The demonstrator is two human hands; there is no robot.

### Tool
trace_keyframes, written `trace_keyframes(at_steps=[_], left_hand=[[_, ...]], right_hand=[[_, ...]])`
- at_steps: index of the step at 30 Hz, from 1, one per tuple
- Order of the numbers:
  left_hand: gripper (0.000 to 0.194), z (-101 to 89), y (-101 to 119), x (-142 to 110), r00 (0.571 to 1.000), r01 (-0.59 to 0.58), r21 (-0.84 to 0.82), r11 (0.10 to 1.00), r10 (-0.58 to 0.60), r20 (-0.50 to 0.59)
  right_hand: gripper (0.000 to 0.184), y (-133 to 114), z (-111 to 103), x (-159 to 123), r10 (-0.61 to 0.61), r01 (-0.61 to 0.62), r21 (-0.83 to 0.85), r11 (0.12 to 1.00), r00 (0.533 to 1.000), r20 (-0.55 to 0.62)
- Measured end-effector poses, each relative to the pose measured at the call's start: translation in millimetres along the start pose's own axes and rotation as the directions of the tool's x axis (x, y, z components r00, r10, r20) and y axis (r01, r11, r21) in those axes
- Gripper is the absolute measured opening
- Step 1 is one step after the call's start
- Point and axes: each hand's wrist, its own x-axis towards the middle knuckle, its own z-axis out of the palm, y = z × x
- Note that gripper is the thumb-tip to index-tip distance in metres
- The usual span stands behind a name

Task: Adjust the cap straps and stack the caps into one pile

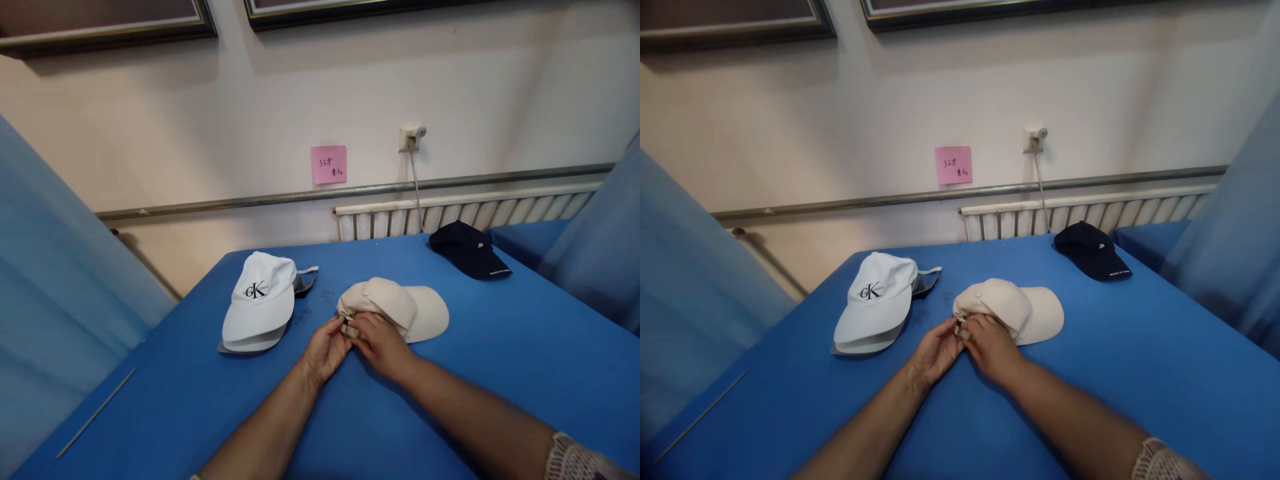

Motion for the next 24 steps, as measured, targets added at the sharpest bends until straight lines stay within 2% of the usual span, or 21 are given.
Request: trace_keyframes(at_steps=[3,7,9,11,12,13,14,15,16,17,18,20,24], left_hand=[[0.017,2.1,0,-4,1.000,-0.003,0.034,0.999,0.004,-0.008],[0.031,5.8,2,-8,0.997,-0.010,0.071,0.997,0.016,-0.081],[0.037,6.2,2,-10,0.992,0.015,0.154,0.988,0.004,-0.124],[0.040,6.1,2,-11,0.983,0.004,0.337,0.941,0.058,-0.174],[0.039,6.3,2,-11,0.970,-0.035,0.470,0.882,0.143,-0.196],[0.036,6.8,2,-12,0.947,-0.091,0.616,0.783,0.260,-0.189],[0.031,7.9,2,-13,0.913,-0.155,0.750,0.643,0.384,-0.140],[0.024,9.4,2,-15,0.876,-0.215,0.852,0.478,0.480,-0.048],[0.018,11.4,2,-16,0.848,-0.268,0.911,0.314,0.526,0.068],[0.013,13.6,2,-18,0.835,-0.313,0.933,0.177,0.519,0.182],[0.011,15.7,2,-20,0.837,-0.348,0.934,0.078,0.475,0.272],[0.012,18.7,1,-22,0.858,-0.375,0.927,-0.021,0.371,0.356],[0.011,17.2,-2,-22,0.891,-0.333,0.941,-0.065,0.304,0.336]], right_hand=[[0.025,19,-3,-2,0.033,-0.034,0.035,0.999,0.999,0.003],[0.037,24,-11,-5,0.050,-0.050,0.036,0.998,0.999,0.010],[0.037,26,-12,-6,0.082,-0.081,0.074,0.994,0.997,-0.010],[0.037,28,-11,-6,0.133,-0.129,0.116,0.985,0.991,-0.028],[0.039,29,-10,-6,0.155,-0.149,0.128,0.981,0.987,-0.034],[0.042,30,-9,-6,0.166,-0.160,0.135,0.978,0.985,-0.035],[0.046,31,-9,-6,0.166,-0.161,0.138,0.977,0.986,-0.029],[0.050,30,-8,-6,0.155,-0.150,0.140,0.979,0.988,-0.023],[0.054,30,-9,-7,0.135,-0.131,0.138,0.982,0.991,-0.016],[0.057,29,-9,-7,0.112,-0.110,0.136,0.985,0.994,-0.005],[0.060,27,-9,-8,0.089,-0.089,0.133,0.987,0.996,0.006],[0.065,25,-10,-8,0.052,-0.055,0.124,0.991,0.998,0.024],[0.068,23,-12,-8,0.045,-0.051,0.113,0.992,0.997,0.058]])
